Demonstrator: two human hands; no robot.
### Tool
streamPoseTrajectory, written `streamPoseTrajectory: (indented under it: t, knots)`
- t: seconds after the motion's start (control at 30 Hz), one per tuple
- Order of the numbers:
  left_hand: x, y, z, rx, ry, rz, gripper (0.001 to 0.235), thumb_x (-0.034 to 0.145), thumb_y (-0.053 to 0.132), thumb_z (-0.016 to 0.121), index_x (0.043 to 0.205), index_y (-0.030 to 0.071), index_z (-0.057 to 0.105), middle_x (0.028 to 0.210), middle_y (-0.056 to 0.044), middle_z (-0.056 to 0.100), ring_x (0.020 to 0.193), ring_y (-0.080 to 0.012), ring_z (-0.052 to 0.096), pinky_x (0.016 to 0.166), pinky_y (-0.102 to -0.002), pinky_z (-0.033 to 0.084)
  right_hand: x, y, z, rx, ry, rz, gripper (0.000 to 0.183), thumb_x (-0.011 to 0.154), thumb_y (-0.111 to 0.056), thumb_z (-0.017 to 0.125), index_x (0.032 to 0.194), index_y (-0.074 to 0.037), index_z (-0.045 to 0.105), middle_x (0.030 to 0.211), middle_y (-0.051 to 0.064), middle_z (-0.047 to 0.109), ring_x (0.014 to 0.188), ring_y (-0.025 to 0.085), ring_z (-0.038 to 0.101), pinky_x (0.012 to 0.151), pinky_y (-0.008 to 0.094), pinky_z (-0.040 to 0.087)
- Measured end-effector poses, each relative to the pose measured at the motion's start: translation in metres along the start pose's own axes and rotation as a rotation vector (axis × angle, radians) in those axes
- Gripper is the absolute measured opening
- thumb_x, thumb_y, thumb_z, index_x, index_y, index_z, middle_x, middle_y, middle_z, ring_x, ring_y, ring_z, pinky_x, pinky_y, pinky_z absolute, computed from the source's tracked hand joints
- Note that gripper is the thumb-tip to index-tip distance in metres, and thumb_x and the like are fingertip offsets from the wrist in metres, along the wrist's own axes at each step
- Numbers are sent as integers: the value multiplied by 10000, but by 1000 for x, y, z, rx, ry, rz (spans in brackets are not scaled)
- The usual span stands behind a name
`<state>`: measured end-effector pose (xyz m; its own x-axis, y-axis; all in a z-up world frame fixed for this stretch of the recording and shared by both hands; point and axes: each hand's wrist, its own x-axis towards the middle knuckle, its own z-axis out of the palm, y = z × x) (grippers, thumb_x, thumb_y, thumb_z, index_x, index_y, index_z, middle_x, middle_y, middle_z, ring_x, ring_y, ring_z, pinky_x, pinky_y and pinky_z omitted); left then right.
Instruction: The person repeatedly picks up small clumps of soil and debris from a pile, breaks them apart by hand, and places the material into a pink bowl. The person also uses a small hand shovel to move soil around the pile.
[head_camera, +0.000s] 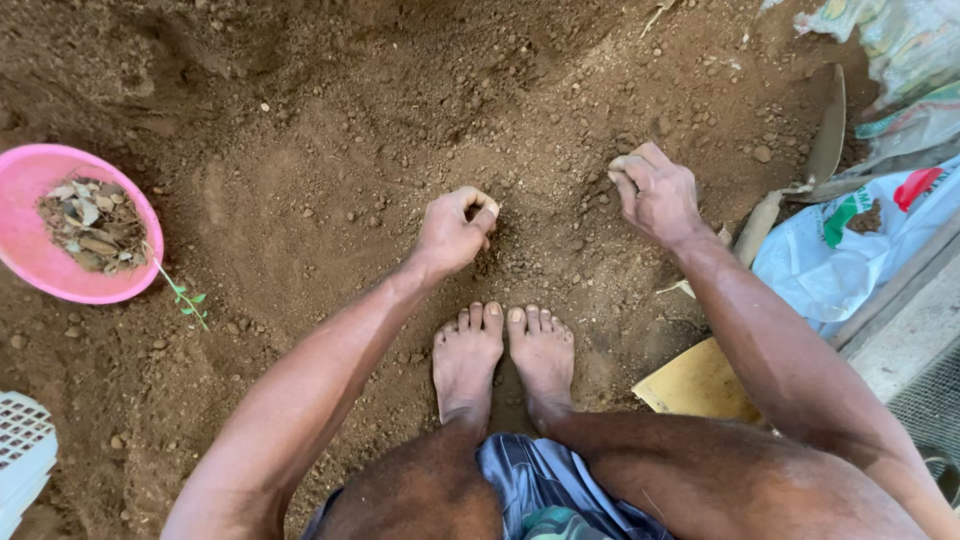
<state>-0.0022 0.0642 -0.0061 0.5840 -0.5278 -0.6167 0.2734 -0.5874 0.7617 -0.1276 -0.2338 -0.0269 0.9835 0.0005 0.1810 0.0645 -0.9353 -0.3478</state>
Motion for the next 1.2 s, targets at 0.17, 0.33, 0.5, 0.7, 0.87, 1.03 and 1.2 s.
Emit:
streamPoseTrajectory:
  t: [0.17, 0.33, 0.5, 0.7, 0.87, 1.03, 1.2]
  knots:
    - [-2, -4, -6, -16, 25, -20, 145, 993, 198, 638, 1018, 75, 709, 864, -34, 740, 602, -74, 671, 539, -269, 550, 7, -20, -6, 401, -143, 433, 44, 984, -101, 745, 965, -74, 775, 835, 48, 663, 625, 147, 545, 521, 307, 466]
    - [-4, -9, -11, -49, 49, -47, 146, 993, 199, 648, 1010, 65, 704, 859, -31, 741, 613, -77, 689, 546, -256, 546, 18, -36, -2, 323, -78, 239, 35, 979, -68, 741, 988, -38, 757, 871, 55, 666, 723, 110, 605, 622, 287, 541]
    - [-3, -15, -12, -61, 56, -47, 137, 993, 180, 647, 1013, 56, 699, 856, -39, 736, 595, -90, 687, 521, -263, 530, 16, -37, -1, 297, -140, 304, 155, 921, -13, 700, 1061, -11, 766, 877, 76, 675, 665, 137, 597, 608, 287, 557]
    - [-3, -20, -14, -60, 56, -60, 99, 976, 125, 639, 1027, 72, 706, 874, -31, 739, 598, -77, 685, 527, -261, 547, 9, -34, 12, 196, -41, 161, 115, 933, -88, 789, 1021, -16, 769, 868, 83, 680, 740, 145, 640, 622, 280, 585]
    - [-5, -21, -17, -72, 74, -41, 98, 967, 106, 634, 1008, 68, 715, 858, -23, 746, 599, -79, 690, 529, -264, 546, 10, -34, 11, 183, -14, 163, 30, 998, -60, 769, 975, -66, 787, 867, 61, 703, 742, 131, 652, 622, 275, 581]
    - [-9, -31, -24, -75, 128, -30, 88, 969, 114, 650, 989, 65, 720, 829, -31, 752, 598, -85, 705, 555, -260, 563, 25, -64, 0, 386, -93, 276, 21, 965, -80, 793, 956, -69, 777, 822, 73, 682, 678, 141, 605, 576, 292, 522]
    - [-10, -43, -33, -64, 176, -64, 87, 953, 117, 651, 988, 83, 722, 833, -13, 757, 576, -85, 703, 549, -267, 570, 53, -99, 19, 386, -48, -194, 21, 971, -48, 764, 964, -68, 763, 868, 63, 687, 695, 152, 654, 537, 288, 562]
